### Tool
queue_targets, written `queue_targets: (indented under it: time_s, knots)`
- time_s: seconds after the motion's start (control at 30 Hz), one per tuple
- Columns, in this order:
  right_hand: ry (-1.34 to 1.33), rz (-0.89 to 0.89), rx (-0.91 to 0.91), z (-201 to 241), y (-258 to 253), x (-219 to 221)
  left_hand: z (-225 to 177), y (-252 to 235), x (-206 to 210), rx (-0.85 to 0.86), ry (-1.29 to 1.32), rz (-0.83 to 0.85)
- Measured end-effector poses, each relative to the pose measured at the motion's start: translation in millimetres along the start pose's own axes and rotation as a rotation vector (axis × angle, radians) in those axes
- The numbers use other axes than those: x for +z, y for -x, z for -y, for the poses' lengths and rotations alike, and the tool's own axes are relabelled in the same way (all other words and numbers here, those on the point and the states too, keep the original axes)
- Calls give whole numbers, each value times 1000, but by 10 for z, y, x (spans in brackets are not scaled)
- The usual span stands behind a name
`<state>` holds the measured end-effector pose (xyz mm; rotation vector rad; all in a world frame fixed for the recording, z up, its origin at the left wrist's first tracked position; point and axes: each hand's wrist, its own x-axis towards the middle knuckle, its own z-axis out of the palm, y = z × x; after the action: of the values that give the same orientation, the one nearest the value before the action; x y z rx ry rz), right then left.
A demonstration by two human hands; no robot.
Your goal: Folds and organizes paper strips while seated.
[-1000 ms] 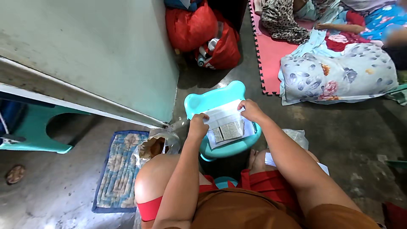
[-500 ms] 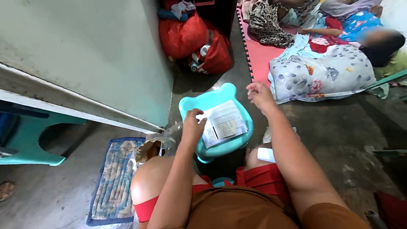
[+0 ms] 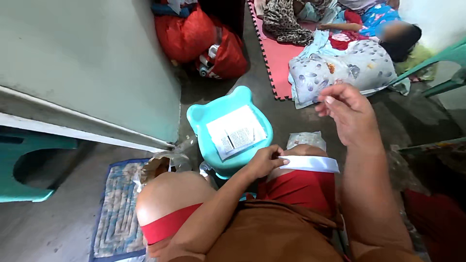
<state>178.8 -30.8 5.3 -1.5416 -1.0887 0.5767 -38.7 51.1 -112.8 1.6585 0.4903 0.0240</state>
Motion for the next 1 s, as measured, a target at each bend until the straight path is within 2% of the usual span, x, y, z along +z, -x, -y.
queue_targets:
  time_s: [0.1,0.2,0.37,0.47,0.57,0.77,1.0]
  knots:
    - [-38,-77,86,-176,227,-85,-30,43,70,37,-61,-42]
    - [-30,-110,135,-298,415,-101,-109,80,96,118,-233,-55]
    - [37,-35,150,-419,643,-8,-208,133,57,211,-461,-41]
    - [67,18,130,-483,737,85,-211,166,80,328,-464,-138]
    - [105,21,94,-523,789,154,-259,191,133,391,-417,-166]
    - [202,48,23,-450,810,176,-450,243,203,404,-522,-135]
    - [87,305,-45,-418,826,176,-601,242,131,468,-498,-172]
